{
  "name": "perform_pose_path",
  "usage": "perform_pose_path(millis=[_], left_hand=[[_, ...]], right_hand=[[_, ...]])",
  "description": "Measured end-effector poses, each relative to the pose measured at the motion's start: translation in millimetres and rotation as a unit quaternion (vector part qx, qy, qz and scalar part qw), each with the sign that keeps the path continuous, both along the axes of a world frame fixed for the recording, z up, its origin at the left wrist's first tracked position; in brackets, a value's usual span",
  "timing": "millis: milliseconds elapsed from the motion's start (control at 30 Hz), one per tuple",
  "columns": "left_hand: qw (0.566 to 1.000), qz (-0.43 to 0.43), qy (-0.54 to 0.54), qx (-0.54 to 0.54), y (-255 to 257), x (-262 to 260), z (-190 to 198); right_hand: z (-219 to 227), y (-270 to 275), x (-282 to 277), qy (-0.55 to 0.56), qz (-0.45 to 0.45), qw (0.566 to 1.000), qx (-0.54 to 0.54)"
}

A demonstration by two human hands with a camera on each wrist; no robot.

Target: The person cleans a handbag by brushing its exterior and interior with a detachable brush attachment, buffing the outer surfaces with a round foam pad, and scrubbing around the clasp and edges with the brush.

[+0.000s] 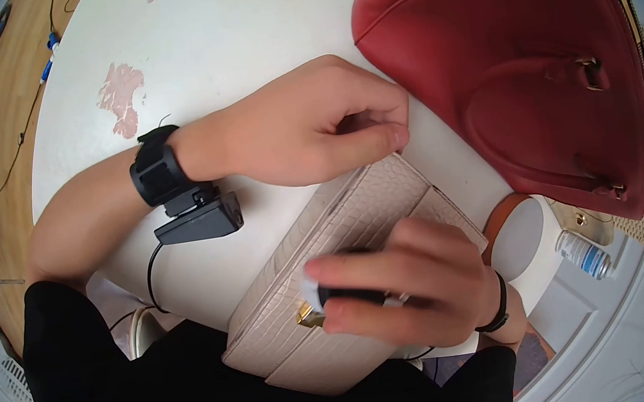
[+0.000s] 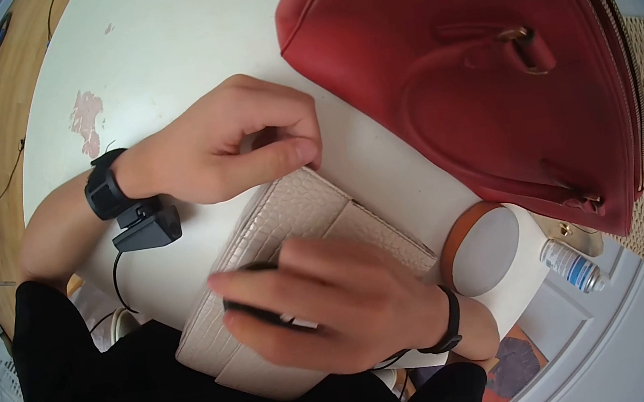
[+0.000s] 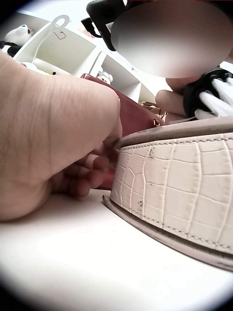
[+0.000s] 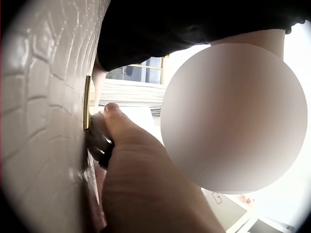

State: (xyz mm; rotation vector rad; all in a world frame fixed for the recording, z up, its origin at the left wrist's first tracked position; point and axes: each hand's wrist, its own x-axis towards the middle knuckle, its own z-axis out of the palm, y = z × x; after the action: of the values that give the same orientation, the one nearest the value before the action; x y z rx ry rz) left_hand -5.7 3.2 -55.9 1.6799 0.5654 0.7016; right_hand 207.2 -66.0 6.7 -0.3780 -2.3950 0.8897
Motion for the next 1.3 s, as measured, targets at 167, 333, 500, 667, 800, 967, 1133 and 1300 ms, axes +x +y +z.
perform_pose_path(millis=[167,333,500,667,800,967,1133,1300], left_hand=[[1.000,-0.021,-0.001,-0.010,0,-1,-1],[0.999,-0.024,0.000,-0.034,1,-3,5],[0.998,-0.034,0.002,-0.049,0,-5,4],[0.997,-0.036,-0.023,-0.071,1,-6,1],[0.997,-0.037,-0.027,-0.068,3,-6,6],[0.997,-0.021,-0.045,-0.053,1,-2,0],[0.995,-0.032,-0.060,-0.076,2,-3,4],[0.991,-0.038,-0.060,-0.114,2,-4,3]], right_hand=[[2,1,-1,0.014,0.017,0.999,-0.045],[0,-4,-2,-0.080,-0.018,0.995,0.056],[-11,-6,-8,-0.021,-0.039,0.997,0.069],[-5,-2,-5,-0.020,-0.074,0.996,0.051],[-5,9,7,-0.065,-0.212,0.975,0.025],[-4,17,12,-0.041,-0.254,0.964,0.065],[-2,14,11,-0.011,-0.141,0.989,0.040],[-7,25,15,-0.030,-0.206,0.977,0.042]])
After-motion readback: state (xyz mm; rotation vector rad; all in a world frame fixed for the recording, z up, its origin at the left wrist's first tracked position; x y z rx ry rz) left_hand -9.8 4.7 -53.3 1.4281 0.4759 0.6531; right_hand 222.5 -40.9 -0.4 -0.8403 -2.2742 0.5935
